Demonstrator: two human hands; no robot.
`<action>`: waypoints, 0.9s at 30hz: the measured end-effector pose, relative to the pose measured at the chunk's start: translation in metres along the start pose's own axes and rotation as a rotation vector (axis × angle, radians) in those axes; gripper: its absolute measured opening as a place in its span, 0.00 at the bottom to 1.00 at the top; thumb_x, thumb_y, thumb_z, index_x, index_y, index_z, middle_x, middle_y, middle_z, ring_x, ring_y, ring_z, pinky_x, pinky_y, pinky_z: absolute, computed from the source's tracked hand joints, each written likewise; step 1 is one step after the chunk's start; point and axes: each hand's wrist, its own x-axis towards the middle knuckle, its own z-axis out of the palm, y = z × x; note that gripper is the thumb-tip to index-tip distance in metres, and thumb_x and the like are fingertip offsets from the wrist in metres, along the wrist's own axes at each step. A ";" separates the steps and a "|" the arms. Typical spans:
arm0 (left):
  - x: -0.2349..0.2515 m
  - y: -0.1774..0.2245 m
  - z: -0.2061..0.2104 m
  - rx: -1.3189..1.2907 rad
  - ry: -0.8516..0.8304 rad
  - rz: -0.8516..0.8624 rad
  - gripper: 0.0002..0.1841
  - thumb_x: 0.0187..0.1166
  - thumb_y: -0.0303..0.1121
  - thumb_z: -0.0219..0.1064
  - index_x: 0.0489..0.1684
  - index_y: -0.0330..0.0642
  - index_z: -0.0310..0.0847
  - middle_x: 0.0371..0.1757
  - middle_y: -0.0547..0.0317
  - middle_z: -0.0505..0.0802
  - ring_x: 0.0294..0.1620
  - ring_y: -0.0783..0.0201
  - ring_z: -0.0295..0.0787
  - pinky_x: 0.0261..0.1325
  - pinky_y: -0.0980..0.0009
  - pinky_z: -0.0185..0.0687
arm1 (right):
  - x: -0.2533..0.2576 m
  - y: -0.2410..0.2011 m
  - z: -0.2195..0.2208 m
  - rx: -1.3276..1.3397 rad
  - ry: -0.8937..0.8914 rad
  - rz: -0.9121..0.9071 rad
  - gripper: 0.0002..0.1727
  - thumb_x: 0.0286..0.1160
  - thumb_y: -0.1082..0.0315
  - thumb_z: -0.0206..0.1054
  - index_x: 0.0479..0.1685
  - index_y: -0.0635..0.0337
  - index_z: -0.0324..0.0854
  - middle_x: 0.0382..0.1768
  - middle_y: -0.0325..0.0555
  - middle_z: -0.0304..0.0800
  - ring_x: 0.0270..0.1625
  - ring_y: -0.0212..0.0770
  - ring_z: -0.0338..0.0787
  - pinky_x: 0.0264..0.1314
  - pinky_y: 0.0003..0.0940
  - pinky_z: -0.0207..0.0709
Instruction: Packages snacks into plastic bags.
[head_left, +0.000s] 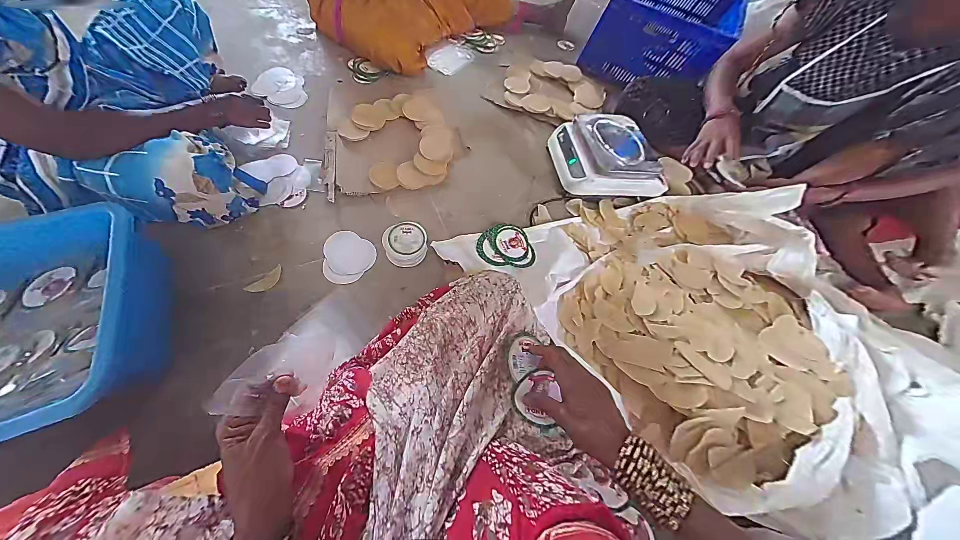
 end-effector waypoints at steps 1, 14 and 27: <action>-0.001 -0.002 0.000 0.008 0.000 -0.008 0.09 0.82 0.24 0.63 0.41 0.50 0.87 0.34 0.73 0.95 0.36 0.75 0.92 0.46 0.78 0.90 | -0.001 -0.001 0.004 0.064 0.017 0.021 0.37 0.66 0.57 0.80 0.77 0.58 0.74 0.66 0.59 0.86 0.65 0.60 0.88 0.66 0.63 0.79; -0.001 -0.008 0.002 0.047 0.104 -0.108 0.06 0.78 0.24 0.67 0.38 0.48 0.87 0.32 0.72 0.95 0.34 0.74 0.92 0.46 0.76 0.91 | 0.049 -0.019 -0.047 0.920 0.126 -0.236 0.06 0.62 0.69 0.76 0.37 0.56 0.89 0.28 0.35 0.94 0.30 0.29 0.93 0.36 0.25 0.89; 0.005 -0.011 0.006 0.005 0.025 -0.273 0.11 0.80 0.22 0.65 0.37 0.51 0.89 0.32 0.75 0.95 0.35 0.78 0.90 0.47 0.77 0.88 | 0.327 -0.100 -0.068 0.529 0.406 -0.093 0.15 0.76 0.64 0.74 0.51 0.68 0.88 0.45 0.62 0.92 0.52 0.54 0.91 0.63 0.58 0.78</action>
